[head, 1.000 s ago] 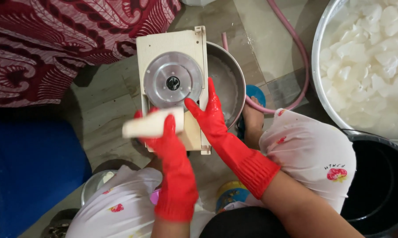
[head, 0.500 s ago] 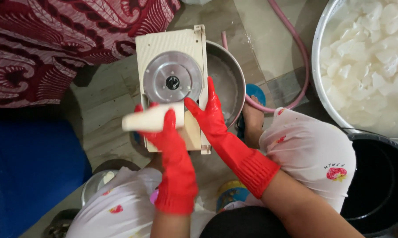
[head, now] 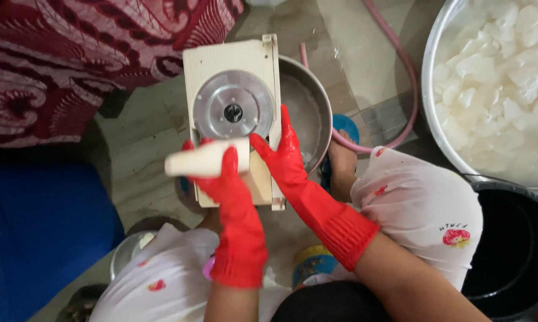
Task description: A person wearing red rubber gloves uses a manual mandoline slicer to cut a large white radish into thin slices into a metal bowl.
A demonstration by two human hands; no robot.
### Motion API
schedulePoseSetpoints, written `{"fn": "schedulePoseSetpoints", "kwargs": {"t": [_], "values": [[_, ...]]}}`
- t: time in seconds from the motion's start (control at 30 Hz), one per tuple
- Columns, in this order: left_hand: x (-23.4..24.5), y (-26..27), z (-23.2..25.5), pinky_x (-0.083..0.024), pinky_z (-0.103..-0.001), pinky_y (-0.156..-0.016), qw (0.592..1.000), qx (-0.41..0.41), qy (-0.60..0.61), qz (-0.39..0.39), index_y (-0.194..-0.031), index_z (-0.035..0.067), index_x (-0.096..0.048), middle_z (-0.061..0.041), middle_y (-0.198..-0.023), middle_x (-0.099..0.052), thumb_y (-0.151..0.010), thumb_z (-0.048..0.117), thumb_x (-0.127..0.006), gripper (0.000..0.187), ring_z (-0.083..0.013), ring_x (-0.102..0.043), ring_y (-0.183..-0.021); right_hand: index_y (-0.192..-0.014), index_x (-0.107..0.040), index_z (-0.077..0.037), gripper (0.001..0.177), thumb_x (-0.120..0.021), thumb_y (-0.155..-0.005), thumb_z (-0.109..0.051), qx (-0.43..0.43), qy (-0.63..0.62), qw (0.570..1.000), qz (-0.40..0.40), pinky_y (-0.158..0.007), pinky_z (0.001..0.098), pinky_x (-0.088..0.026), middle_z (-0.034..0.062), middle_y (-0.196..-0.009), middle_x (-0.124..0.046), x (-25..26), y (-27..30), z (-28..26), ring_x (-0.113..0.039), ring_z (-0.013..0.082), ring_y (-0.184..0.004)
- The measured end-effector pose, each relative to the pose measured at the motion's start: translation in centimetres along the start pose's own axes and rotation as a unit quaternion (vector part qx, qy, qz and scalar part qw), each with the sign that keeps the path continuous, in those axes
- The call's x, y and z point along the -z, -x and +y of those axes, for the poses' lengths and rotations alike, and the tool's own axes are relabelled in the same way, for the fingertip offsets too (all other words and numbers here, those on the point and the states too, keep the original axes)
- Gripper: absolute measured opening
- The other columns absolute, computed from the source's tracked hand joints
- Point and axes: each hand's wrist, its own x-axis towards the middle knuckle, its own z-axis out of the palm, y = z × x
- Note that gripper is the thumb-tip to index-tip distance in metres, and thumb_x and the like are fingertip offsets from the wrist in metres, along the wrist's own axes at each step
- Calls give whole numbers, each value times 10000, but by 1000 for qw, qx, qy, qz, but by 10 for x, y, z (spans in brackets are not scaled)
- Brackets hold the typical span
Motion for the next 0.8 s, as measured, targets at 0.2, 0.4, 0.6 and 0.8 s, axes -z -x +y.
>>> {"fn": "schedulePoseSetpoints", "kwargs": {"t": [0.2,0.4,0.6,0.8], "values": [[-40,-27,1,-485,-510,-1098,999,25,36,18,-1555,117,-364,-194,-1441,-577,-705,-94,-952,1054,-355,-619,-1305,-1614,-259,-149,980,-821,-857,-416,3,3,1000,4,-1215,468,-328,228,-1564,-418,-1,-2,9,-402,392,-1451],[26,18,42,-488,-437,-1086,998,57,-32,14,-1463,147,-470,-125,-1209,-659,-685,-114,-916,934,-264,-663,-1180,-1616,-259,-175,976,-814,-857,-437,-16,-7,1000,-6,-1214,446,-330,192,-1576,-417,2,-2,-8,-407,365,-1460],[-56,-27,4,-495,-455,-1078,998,25,45,31,-1509,117,-452,-179,-1326,-644,-733,-106,-918,932,-310,-643,-1250,-1608,-273,-142,954,-815,-866,-401,9,23,1000,4,-1202,488,-345,248,-1547,-434,0,-3,6,-413,413,-1440],[6,7,38,-497,-452,-1080,998,59,-22,8,-1469,173,-501,-130,-1280,-664,-715,-70,-917,894,-275,-647,-1245,-1617,-241,-174,977,-808,-859,-417,-27,2,1000,-10,-1217,468,-332,225,-1562,-410,1,1,-9,-395,386,-1455]]}}
